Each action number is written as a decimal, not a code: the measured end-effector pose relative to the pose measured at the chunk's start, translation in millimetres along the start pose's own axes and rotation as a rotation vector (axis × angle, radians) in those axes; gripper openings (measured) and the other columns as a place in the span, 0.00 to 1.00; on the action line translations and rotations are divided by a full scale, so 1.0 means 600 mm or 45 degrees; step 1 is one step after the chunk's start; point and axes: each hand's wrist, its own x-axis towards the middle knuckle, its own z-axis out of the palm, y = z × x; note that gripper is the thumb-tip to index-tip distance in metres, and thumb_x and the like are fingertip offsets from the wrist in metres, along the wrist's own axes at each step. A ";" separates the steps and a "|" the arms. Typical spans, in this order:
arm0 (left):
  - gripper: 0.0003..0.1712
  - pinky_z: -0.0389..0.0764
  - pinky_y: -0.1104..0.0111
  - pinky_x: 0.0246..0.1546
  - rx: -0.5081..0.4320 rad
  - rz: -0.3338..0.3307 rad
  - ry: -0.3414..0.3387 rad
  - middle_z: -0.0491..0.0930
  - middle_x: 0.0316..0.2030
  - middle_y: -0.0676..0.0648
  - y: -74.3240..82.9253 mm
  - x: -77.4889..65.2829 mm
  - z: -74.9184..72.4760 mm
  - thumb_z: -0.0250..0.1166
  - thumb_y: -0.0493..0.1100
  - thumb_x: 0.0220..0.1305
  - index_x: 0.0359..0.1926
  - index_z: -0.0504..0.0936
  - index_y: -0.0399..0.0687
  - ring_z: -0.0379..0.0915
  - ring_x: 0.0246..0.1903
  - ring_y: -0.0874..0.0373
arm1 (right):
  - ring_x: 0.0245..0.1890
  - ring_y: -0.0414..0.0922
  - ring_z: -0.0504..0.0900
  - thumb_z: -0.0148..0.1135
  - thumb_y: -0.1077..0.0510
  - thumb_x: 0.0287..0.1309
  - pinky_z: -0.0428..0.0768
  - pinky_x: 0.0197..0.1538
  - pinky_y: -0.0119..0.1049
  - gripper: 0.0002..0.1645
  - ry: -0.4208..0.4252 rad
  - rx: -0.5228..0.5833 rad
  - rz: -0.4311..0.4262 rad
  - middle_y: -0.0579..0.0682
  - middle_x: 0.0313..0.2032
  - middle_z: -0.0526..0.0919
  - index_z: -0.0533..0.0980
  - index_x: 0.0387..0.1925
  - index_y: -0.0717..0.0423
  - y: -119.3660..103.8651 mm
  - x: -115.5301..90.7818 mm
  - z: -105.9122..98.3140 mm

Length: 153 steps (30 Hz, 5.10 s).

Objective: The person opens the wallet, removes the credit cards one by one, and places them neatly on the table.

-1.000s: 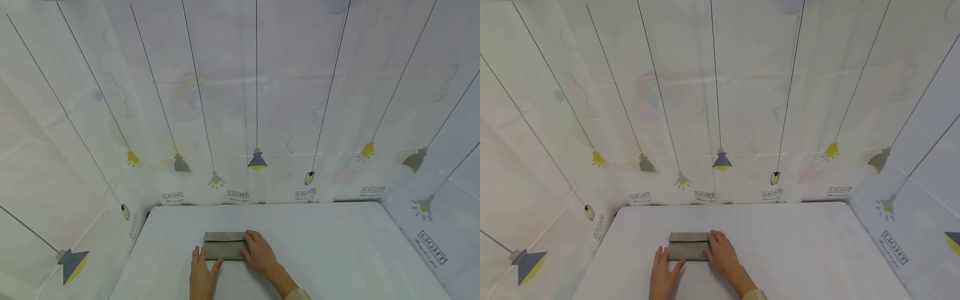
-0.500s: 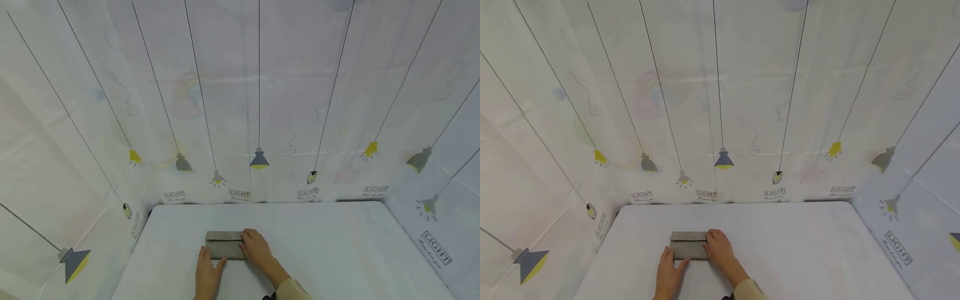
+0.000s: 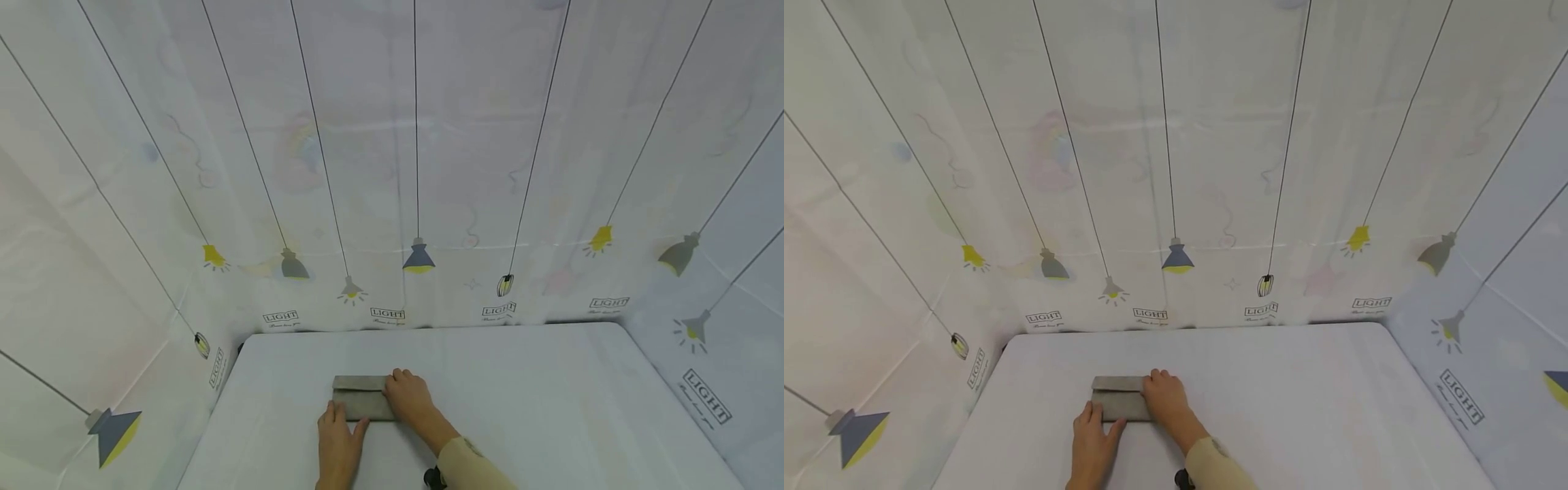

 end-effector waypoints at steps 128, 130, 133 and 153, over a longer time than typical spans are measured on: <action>0.32 0.80 0.46 0.50 0.048 -0.133 0.095 0.77 0.60 0.31 -0.003 0.002 0.015 0.74 0.58 0.56 0.48 0.84 0.33 0.73 0.57 0.38 | 0.59 0.53 0.75 0.61 0.62 0.65 0.81 0.50 0.48 0.15 0.180 0.259 0.112 0.52 0.57 0.78 0.81 0.53 0.56 0.072 -0.023 0.028; 0.32 0.79 0.46 0.50 0.047 -0.133 0.097 0.77 0.60 0.31 -0.003 0.001 0.015 0.74 0.57 0.56 0.48 0.84 0.32 0.73 0.57 0.38 | 0.58 0.52 0.76 0.60 0.63 0.65 0.80 0.51 0.48 0.16 0.179 0.279 0.121 0.51 0.57 0.80 0.81 0.53 0.56 0.076 -0.024 0.028; 0.32 0.78 0.46 0.51 0.050 -0.134 0.095 0.76 0.60 0.30 -0.003 0.001 0.016 0.75 0.56 0.56 0.48 0.84 0.31 0.73 0.57 0.37 | 0.56 0.50 0.79 0.59 0.65 0.65 0.80 0.51 0.48 0.16 0.195 0.296 0.136 0.49 0.54 0.84 0.81 0.52 0.54 0.081 -0.026 0.032; 0.05 0.80 0.52 0.34 0.019 -0.009 0.154 0.84 0.31 0.35 -0.002 0.051 -0.024 0.68 0.32 0.56 0.26 0.85 0.33 0.78 0.33 0.42 | 0.53 0.49 0.80 0.62 0.62 0.65 0.78 0.54 0.50 0.13 0.089 0.316 0.236 0.44 0.50 0.88 0.85 0.48 0.49 0.094 -0.018 0.046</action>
